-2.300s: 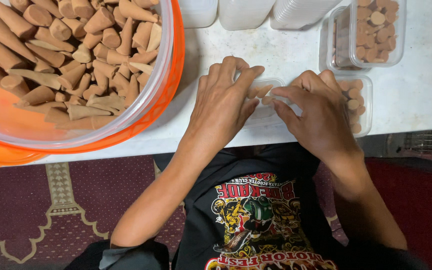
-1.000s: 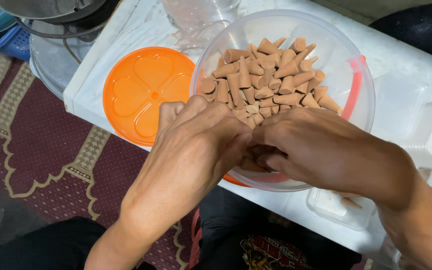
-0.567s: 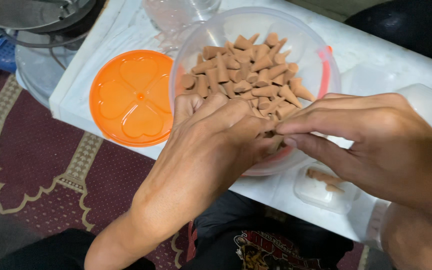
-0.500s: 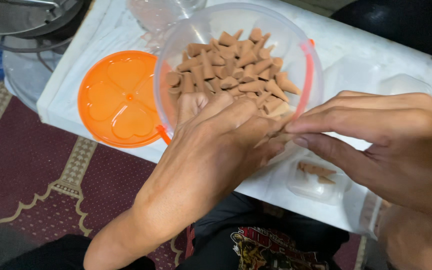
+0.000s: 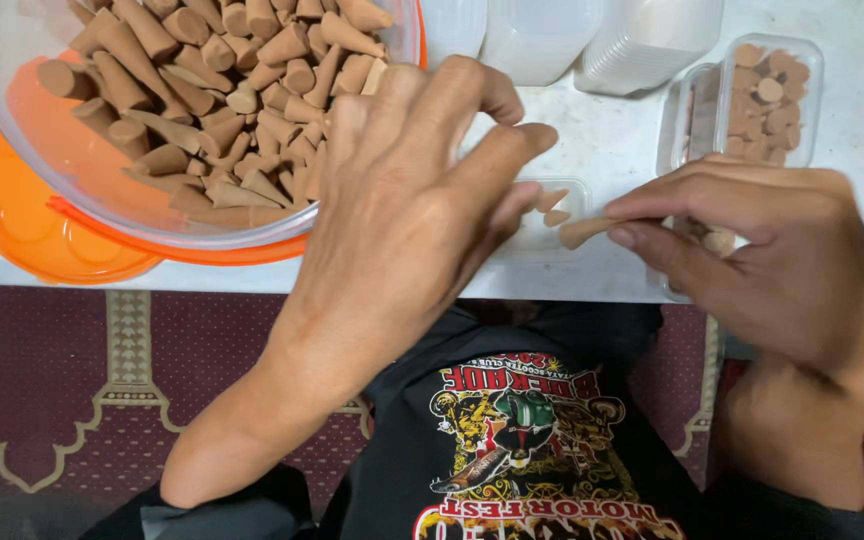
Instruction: The person picks up incense cones from a large bowl and places them into small plastic containers.
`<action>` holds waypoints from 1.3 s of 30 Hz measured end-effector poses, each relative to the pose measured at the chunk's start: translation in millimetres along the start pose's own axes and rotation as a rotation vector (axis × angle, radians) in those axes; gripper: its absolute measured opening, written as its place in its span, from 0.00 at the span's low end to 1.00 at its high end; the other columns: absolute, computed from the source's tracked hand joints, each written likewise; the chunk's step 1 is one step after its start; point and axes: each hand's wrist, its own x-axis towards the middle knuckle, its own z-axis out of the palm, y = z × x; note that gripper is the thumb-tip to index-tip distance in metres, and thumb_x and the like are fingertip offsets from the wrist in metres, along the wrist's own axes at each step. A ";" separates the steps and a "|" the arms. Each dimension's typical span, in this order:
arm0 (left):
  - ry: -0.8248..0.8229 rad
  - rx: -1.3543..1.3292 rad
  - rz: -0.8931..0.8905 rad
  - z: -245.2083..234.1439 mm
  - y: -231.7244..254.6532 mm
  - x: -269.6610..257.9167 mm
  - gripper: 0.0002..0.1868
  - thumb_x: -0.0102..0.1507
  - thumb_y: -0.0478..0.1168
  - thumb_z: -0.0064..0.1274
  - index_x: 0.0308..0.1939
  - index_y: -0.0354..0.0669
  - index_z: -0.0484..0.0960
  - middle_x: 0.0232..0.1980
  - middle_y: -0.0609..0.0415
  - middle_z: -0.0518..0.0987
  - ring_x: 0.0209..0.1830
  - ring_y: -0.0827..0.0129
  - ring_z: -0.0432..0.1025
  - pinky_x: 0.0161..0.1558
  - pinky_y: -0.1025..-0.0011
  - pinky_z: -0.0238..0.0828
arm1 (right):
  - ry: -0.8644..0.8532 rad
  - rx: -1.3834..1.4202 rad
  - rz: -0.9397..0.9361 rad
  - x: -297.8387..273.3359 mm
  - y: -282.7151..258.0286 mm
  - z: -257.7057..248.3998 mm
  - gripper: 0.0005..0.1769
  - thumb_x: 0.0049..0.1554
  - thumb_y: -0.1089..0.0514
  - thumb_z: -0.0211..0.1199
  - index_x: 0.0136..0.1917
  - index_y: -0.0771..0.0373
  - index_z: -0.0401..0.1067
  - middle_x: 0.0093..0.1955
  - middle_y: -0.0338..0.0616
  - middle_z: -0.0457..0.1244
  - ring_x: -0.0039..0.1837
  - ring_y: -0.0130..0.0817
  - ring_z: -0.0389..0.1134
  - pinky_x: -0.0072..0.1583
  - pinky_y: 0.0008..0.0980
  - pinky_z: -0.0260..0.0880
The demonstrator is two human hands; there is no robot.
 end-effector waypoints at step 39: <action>-0.075 -0.282 -0.134 -38.1 22.4 -46.9 0.15 0.74 0.37 0.48 0.65 0.47 0.75 0.43 0.59 0.72 0.44 0.56 0.65 0.45 0.57 0.52 | 0.175 0.370 -0.184 13.7 -11.3 40.9 0.08 0.59 0.68 0.58 0.51 0.74 0.64 0.54 0.67 0.69 0.57 0.51 0.78 0.57 0.36 0.85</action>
